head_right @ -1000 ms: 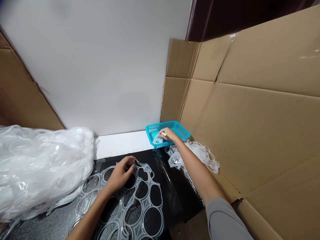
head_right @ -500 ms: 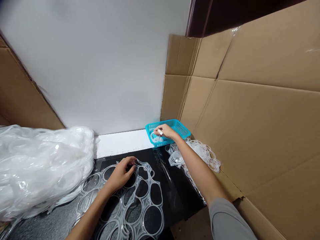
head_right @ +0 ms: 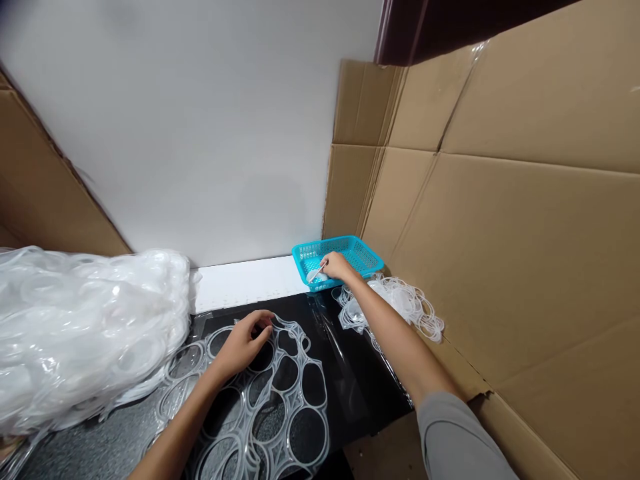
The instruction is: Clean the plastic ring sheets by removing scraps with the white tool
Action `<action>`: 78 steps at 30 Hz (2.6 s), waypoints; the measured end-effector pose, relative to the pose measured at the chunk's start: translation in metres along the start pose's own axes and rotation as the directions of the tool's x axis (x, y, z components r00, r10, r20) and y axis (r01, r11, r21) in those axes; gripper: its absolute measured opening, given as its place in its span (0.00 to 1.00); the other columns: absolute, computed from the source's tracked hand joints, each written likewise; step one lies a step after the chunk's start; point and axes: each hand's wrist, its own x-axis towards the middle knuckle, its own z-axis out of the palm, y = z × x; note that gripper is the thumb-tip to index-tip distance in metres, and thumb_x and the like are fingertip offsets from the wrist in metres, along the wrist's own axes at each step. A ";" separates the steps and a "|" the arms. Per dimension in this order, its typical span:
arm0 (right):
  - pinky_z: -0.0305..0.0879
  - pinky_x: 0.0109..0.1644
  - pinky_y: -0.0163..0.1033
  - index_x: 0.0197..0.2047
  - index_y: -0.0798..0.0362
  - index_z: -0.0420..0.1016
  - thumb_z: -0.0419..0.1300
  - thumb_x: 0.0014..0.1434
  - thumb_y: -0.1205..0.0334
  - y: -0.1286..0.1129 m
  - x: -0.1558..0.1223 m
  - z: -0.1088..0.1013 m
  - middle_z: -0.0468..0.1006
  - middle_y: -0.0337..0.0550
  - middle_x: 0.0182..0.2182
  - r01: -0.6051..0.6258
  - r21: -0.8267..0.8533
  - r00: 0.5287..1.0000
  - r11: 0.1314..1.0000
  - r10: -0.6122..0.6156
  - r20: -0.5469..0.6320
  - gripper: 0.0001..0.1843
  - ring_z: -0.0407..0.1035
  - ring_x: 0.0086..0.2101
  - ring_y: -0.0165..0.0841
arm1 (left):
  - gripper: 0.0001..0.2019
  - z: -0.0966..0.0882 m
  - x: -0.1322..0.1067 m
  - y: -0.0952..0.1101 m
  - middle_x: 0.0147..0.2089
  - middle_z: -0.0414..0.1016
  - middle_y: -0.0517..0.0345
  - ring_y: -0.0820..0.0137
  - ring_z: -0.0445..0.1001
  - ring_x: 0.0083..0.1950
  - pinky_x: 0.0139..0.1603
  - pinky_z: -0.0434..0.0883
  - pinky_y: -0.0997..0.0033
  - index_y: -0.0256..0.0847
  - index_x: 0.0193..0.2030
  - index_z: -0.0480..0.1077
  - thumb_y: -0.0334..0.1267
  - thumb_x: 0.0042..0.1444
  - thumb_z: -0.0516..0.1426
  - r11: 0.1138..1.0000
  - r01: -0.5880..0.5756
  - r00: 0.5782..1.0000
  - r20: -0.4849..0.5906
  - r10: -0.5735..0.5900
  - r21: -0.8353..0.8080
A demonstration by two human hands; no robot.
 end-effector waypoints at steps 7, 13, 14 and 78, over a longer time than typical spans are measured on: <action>0.70 0.43 0.37 0.48 0.57 0.83 0.57 0.68 0.56 -0.023 -0.042 -0.014 0.85 0.51 0.41 0.128 0.091 0.975 0.988 -0.109 -0.195 0.16 0.78 0.38 0.38 | 0.12 -0.011 0.006 -0.006 0.41 0.81 0.53 0.62 0.78 0.41 0.46 0.75 0.60 0.42 0.42 0.75 0.43 0.64 0.52 0.995 0.097 0.979 -0.179 -0.093 0.008; 0.74 0.54 0.47 0.55 0.49 0.81 0.51 0.73 0.54 -0.050 -0.169 0.044 0.85 0.49 0.49 0.382 0.348 0.888 0.856 -0.444 0.118 0.19 0.80 0.46 0.41 | 0.08 -0.036 0.004 -0.015 0.43 0.79 0.50 0.57 0.78 0.47 0.54 0.74 0.54 0.43 0.39 0.76 0.39 0.55 0.57 0.990 0.090 0.982 -0.176 -0.069 0.113; 0.70 0.62 0.52 0.57 0.47 0.80 0.55 0.72 0.55 -0.050 -0.187 0.054 0.81 0.49 0.57 0.422 0.317 0.858 0.849 -0.487 0.164 0.17 0.77 0.55 0.44 | 0.07 -0.040 0.003 -0.015 0.44 0.79 0.50 0.56 0.78 0.48 0.55 0.73 0.53 0.44 0.37 0.77 0.39 0.54 0.58 0.989 0.076 0.988 -0.140 -0.058 0.125; 0.71 0.57 0.48 0.51 0.45 0.83 0.57 0.73 0.61 -0.053 -0.145 0.093 0.85 0.43 0.50 0.630 0.162 0.749 0.759 -0.649 0.133 0.13 0.79 0.51 0.41 | 0.12 -0.022 -0.017 -0.010 0.46 0.76 0.49 0.61 0.72 0.49 0.53 0.71 0.59 0.41 0.50 0.81 0.39 0.67 0.58 0.917 -0.319 0.928 0.273 0.252 0.238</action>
